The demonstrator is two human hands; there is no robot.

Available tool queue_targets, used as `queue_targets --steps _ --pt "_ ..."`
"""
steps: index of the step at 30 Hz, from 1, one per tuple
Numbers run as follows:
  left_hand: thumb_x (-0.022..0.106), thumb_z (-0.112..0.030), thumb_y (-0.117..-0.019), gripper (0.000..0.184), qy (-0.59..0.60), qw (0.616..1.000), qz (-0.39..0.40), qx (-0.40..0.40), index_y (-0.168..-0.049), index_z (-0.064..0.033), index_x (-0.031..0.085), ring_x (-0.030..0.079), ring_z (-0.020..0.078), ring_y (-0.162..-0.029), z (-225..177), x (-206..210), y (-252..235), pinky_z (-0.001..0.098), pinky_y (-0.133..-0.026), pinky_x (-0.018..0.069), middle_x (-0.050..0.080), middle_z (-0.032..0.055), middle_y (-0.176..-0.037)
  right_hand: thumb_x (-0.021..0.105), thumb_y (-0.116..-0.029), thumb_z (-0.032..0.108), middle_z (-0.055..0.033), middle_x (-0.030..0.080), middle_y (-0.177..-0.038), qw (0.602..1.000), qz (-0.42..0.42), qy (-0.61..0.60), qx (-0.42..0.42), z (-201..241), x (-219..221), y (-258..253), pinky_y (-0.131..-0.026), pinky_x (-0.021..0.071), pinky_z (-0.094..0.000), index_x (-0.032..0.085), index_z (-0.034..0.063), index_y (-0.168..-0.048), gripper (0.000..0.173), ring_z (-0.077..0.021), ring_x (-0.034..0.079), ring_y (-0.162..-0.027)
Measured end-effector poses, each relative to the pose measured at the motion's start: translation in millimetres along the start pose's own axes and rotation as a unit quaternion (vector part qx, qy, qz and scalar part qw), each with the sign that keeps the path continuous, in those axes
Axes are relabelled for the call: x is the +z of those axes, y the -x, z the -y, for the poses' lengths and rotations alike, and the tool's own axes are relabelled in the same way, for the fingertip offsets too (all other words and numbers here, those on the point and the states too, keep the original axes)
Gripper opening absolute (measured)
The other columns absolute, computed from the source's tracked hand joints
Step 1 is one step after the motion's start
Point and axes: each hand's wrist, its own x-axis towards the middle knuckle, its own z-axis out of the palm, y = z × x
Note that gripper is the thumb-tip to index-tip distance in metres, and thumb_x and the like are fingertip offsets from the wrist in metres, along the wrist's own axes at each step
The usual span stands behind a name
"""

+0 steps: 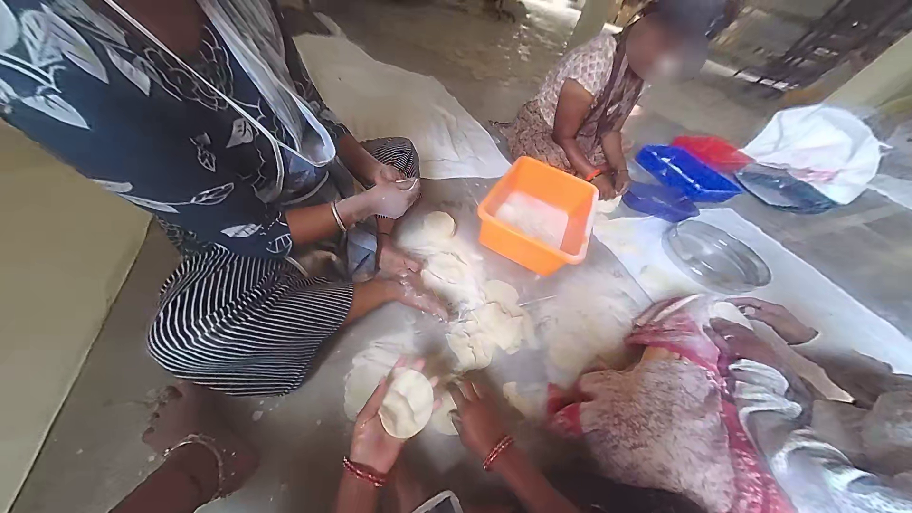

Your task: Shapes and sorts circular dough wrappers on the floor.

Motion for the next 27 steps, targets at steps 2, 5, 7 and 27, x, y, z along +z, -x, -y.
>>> queue_targets --steps 2,5,7,27 --pt "0.031 -0.036 -0.1084 0.052 0.005 1.000 0.010 -0.002 -0.154 -0.0136 0.040 0.058 0.0441 -0.128 1 0 0 0.0638 -0.096 0.0528 0.055 0.0211 -0.146 0.062 -0.0999 0.023 -0.0200 0.045 -0.157 1.000 -0.009 -0.009 0.005 -1 2 -1 -0.119 0.0340 -0.0539 0.052 0.0061 -0.148 0.052 -0.0388 0.039 -0.147" --pt "0.034 -0.036 -0.1079 0.053 0.011 0.999 0.032 -0.009 -0.156 -0.0142 0.038 0.057 0.0456 -0.129 2 -2 0 0.0647 -0.097 0.0521 0.053 0.0226 -0.147 0.065 -0.0981 0.025 -0.0203 0.042 -0.159 1.000 -0.004 -0.027 0.010 -4 3 -3 -0.122 0.0305 -0.0525 0.051 0.0058 -0.150 0.057 -0.0379 0.037 -0.149" --pt "0.035 -0.037 -0.1070 0.054 0.006 0.999 0.046 -0.018 -0.156 -0.0147 0.038 0.055 0.0467 -0.131 3 -2 0 0.0654 -0.099 0.0507 0.052 0.0233 -0.149 0.069 -0.0959 0.027 -0.0209 0.039 -0.161 0.999 0.000 -0.043 0.022 -6 -2 -5 -0.123 0.0277 -0.0526 0.047 0.0054 -0.152 0.064 -0.0381 0.034 -0.150" --pt "0.061 -0.076 -0.0823 0.076 -0.057 0.997 0.004 -0.053 -0.124 -0.0120 0.068 0.073 0.0242 -0.104 16 15 14 0.0441 -0.090 0.0604 0.074 0.0116 -0.112 0.080 -0.0799 0.013 -0.0101 0.075 -0.097 0.935 -0.179 -0.139 -0.272 40 -50 -3 -0.092 0.0515 -0.0570 0.077 0.0080 -0.093 0.014 -0.0324 0.070 -0.102"
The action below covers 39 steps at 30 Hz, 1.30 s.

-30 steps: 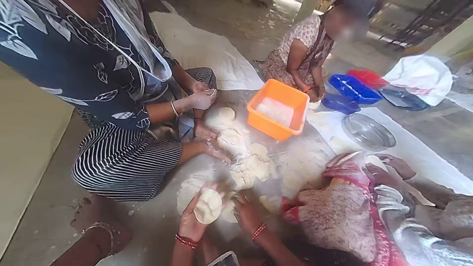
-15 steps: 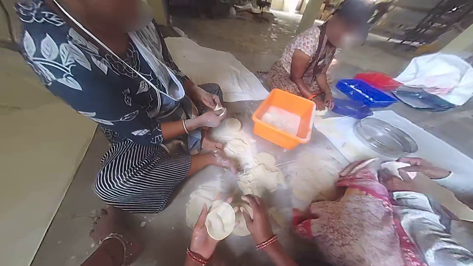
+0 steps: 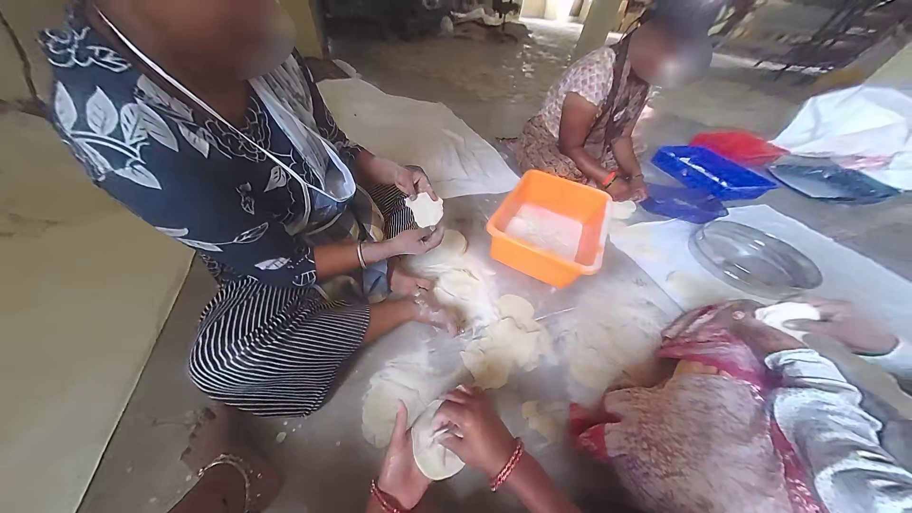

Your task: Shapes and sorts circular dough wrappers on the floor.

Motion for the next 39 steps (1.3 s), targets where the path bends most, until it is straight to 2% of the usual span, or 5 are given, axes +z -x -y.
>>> queue_targets --steps 5,8,14,29,39 --pt "0.062 -0.021 -0.0910 0.028 -0.110 0.991 -0.078 0.019 -0.114 -0.0067 0.068 0.074 0.0202 -0.090 8 -6 2 0.0380 -0.079 0.0627 0.076 0.0103 -0.100 0.074 -0.0860 0.010 -0.0139 0.075 -0.104 0.984 0.002 -0.091 0.151 -6 -17 -4 -0.096 0.0542 -0.0464 0.074 -0.0001 -0.104 0.020 -0.0274 0.071 -0.100" --pt "0.057 -0.005 -0.0915 0.030 -0.190 0.974 -0.118 0.017 -0.121 -0.0006 0.058 0.074 0.0213 -0.091 13 -7 0 0.0404 -0.082 0.0620 0.074 0.0124 -0.100 0.072 -0.0892 0.015 -0.0167 0.072 -0.095 0.961 0.013 -0.116 0.253 -7 -27 -9 -0.085 0.0563 -0.0461 0.069 -0.0023 -0.111 0.028 -0.0280 0.070 -0.089" --pt "0.045 -0.027 -0.1083 0.037 -0.238 0.961 -0.141 -0.004 -0.133 -0.0017 0.054 0.071 0.0224 -0.098 16 -8 -9 0.0432 -0.087 0.0602 0.072 0.0133 -0.108 0.077 -0.0905 0.024 -0.0207 0.069 -0.110 0.913 0.055 -0.212 0.344 -22 -33 -8 -0.095 0.0525 -0.0467 0.065 -0.0043 -0.123 0.045 -0.0293 0.066 -0.101" --pt "0.039 -0.028 -0.1104 0.039 -0.231 0.959 -0.156 0.057 -0.133 0.0002 0.053 0.072 0.0228 -0.100 8 -7 -8 0.0426 -0.089 0.0605 0.072 0.0140 -0.110 0.062 -0.1002 0.007 -0.0112 0.067 -0.103 0.736 -0.059 -0.540 0.404 -22 -29 2 -0.082 0.0574 -0.0378 0.064 -0.0031 -0.117 0.019 -0.0181 0.066 -0.090" --pt "0.041 -0.024 -0.1095 0.032 -0.182 0.966 -0.154 0.104 -0.131 -0.0048 0.055 0.071 0.0163 -0.101 4 -5 -5 0.0367 -0.091 0.0594 0.072 0.0083 -0.110 0.060 -0.1018 0.006 -0.0161 0.065 -0.113 0.755 -0.104 -0.490 0.423 -19 -26 0 -0.085 0.0556 -0.0401 0.064 -0.0045 -0.121 0.023 -0.0212 0.064 -0.097"
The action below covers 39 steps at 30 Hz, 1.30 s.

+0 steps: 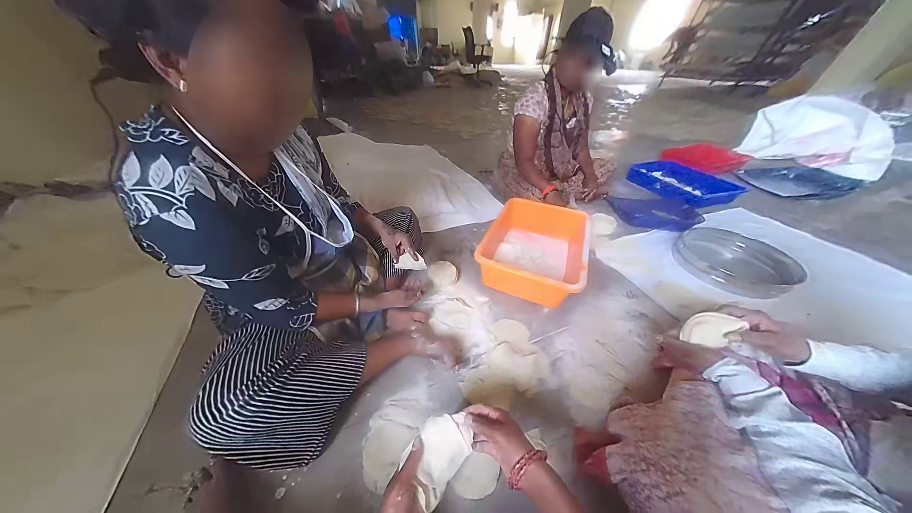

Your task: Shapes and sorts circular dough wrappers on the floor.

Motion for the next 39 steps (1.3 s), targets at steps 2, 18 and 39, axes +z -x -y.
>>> queue_targets --steps 2,18,39 --pt "0.040 -0.024 -0.1095 0.032 0.023 1.000 0.014 -0.001 -0.129 -0.0057 0.056 0.072 0.0177 -0.100 0 -2 -1 0.0382 -0.090 0.0601 0.073 0.0088 -0.108 0.058 -0.1025 0.007 -0.0165 0.065 -0.114 1.000 0.002 0.000 -0.010 -2 0 -1 -0.087 0.0554 -0.0416 0.063 -0.0047 -0.122 0.023 -0.0219 0.064 -0.099" --pt "0.040 -0.022 -0.1100 0.032 -0.008 0.997 -0.050 -0.055 -0.127 -0.0023 0.057 0.070 0.0155 -0.094 20 5 -4 0.0348 -0.084 0.0596 0.071 0.0095 -0.105 0.054 -0.1022 0.002 -0.0053 0.066 -0.096 0.993 0.041 -0.069 -0.081 42 10 30 -0.081 0.0566 -0.0322 0.063 -0.0015 -0.113 0.015 -0.0121 0.065 -0.086" --pt "0.043 -0.021 -0.1089 0.030 -0.006 0.989 -0.138 0.051 -0.132 -0.0038 0.052 0.069 0.0135 -0.095 -27 -11 -14 0.0340 -0.082 0.0590 0.068 0.0075 -0.107 0.055 -0.0991 0.003 -0.0226 0.068 -0.121 0.704 0.144 0.664 -0.208 -68 -13 9 -0.095 0.0535 -0.0570 0.069 -0.0011 -0.118 0.024 -0.0414 0.064 -0.118"
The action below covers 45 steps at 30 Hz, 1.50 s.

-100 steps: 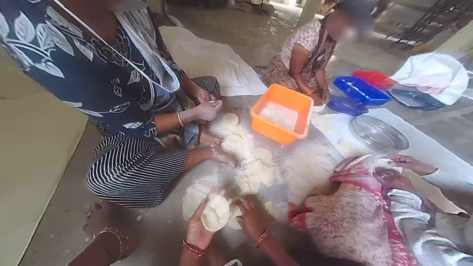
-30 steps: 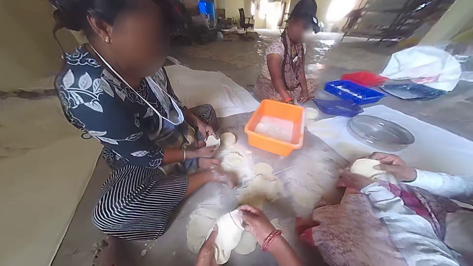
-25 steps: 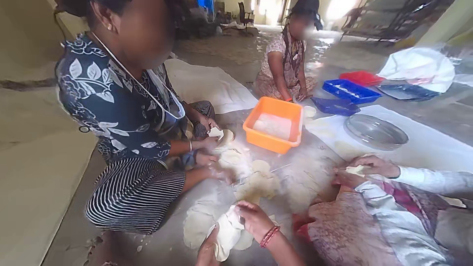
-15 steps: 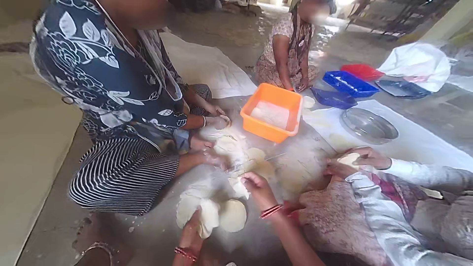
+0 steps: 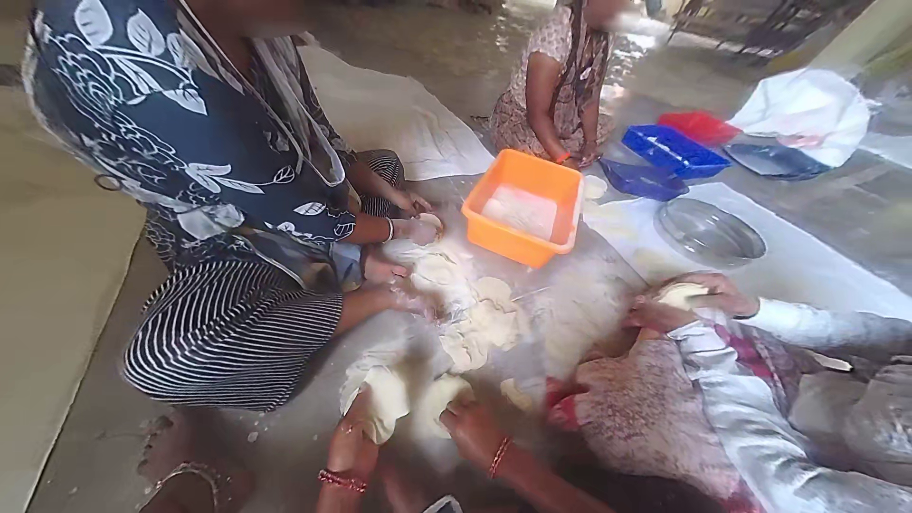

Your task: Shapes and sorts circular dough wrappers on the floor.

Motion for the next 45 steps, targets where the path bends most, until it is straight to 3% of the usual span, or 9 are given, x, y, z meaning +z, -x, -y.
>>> queue_targets --steps 5,11,14,16,18,20,25,35,45 --pt "0.044 -0.020 -0.1085 0.029 0.001 1.000 0.010 -0.010 -0.131 -0.0036 0.054 0.069 0.0140 -0.096 2 3 4 0.0345 -0.083 0.0593 0.069 0.0079 -0.107 0.055 -0.0981 0.002 -0.0250 0.067 -0.121 0.999 0.053 0.004 0.009 13 4 4 -0.095 0.0527 -0.0569 0.067 -0.0030 -0.120 0.025 -0.0428 0.064 -0.116" --pt "0.046 -0.020 -0.1083 0.031 -0.003 0.999 0.018 -0.032 -0.133 -0.0030 0.054 0.068 0.0155 -0.098 2 7 9 0.0357 -0.085 0.0585 0.069 0.0097 -0.111 0.058 -0.1030 0.022 -0.0254 0.067 -0.123 0.982 0.148 -0.022 0.117 22 -19 2 -0.096 0.0488 -0.0649 0.059 0.0038 -0.135 0.037 -0.0451 0.064 -0.115" --pt "0.044 -0.021 -0.1084 0.029 -0.003 0.996 0.066 -0.054 -0.127 -0.0037 0.057 0.071 0.0153 -0.092 0 6 14 0.0348 -0.082 0.0609 0.072 0.0084 -0.104 0.056 -0.1030 0.027 -0.0204 0.071 -0.115 0.969 0.032 -0.194 0.151 10 -27 0 -0.098 0.0519 -0.0561 0.068 0.0033 -0.126 0.035 -0.0353 0.069 -0.109" --pt "0.043 -0.021 -0.1085 0.029 -0.013 0.991 0.110 -0.074 -0.125 -0.0038 0.059 0.073 0.0157 -0.091 0 5 18 0.0348 -0.081 0.0619 0.073 0.0085 -0.101 0.048 -0.1083 0.025 -0.0207 0.067 -0.124 0.890 -0.066 -0.422 0.161 10 -35 -2 -0.098 0.0530 -0.0439 0.063 -0.0041 -0.131 0.040 -0.0276 0.067 -0.110" --pt "0.044 -0.021 -0.1078 0.029 -0.050 0.987 0.130 -0.083 -0.125 -0.0034 0.059 0.073 0.0154 -0.091 0 6 22 0.0345 -0.082 0.0618 0.074 0.0087 -0.101 0.035 -0.1123 0.033 -0.0172 0.063 -0.132 0.762 -0.071 -0.624 0.156 15 -42 -4 -0.096 0.0549 -0.0408 0.053 -0.0031 -0.140 0.049 -0.0230 0.065 -0.115" --pt "0.048 -0.019 -0.1071 0.029 -0.120 0.984 0.112 -0.063 -0.126 -0.0009 0.059 0.071 0.0131 -0.092 0 13 26 0.0323 -0.083 0.0604 0.073 0.0086 -0.103 0.041 -0.1111 0.028 -0.0150 0.065 -0.125 0.695 -0.057 -0.701 0.147 16 -44 -5 -0.093 0.0559 -0.0402 0.054 -0.0031 -0.137 0.043 -0.0209 0.066 -0.109" --pt "0.051 -0.016 -0.1064 0.028 -0.191 0.979 0.063 -0.022 -0.126 0.0032 0.058 0.069 0.0107 -0.088 3 17 25 0.0300 -0.080 0.0588 0.070 0.0091 -0.101 0.064 -0.0953 -0.002 -0.0062 0.066 -0.098 0.654 -0.090 -0.730 0.177 15 -40 -7 -0.079 0.0567 -0.0359 0.060 0.0008 -0.108 0.014 -0.0155 0.065 -0.088" --pt "0.049 -0.016 -0.1069 0.028 -0.122 0.989 0.079 -0.025 -0.127 0.0027 0.057 0.071 0.0144 -0.091 5 11 21 0.0335 -0.083 0.0602 0.071 0.0110 -0.103 0.062 -0.0889 -0.013 -0.0061 0.065 -0.096 0.581 -0.154 -0.783 0.159 18 -42 -9 -0.081 0.0569 -0.0371 0.054 0.0008 -0.118 0.034 -0.0164 0.065 -0.087" --pt "0.048 -0.017 -0.1076 0.028 -0.104 0.994 0.033 -0.027 -0.128 0.0014 0.056 0.070 0.0122 -0.091 7 13 21 0.0315 -0.081 0.0599 0.070 0.0089 -0.103 0.060 -0.0947 -0.009 -0.0091 0.064 -0.104 0.544 -0.169 -0.795 0.210 23 -37 -11 -0.083 0.0558 -0.0356 0.054 0.0002 -0.124 0.032 -0.0175 0.064 -0.091"
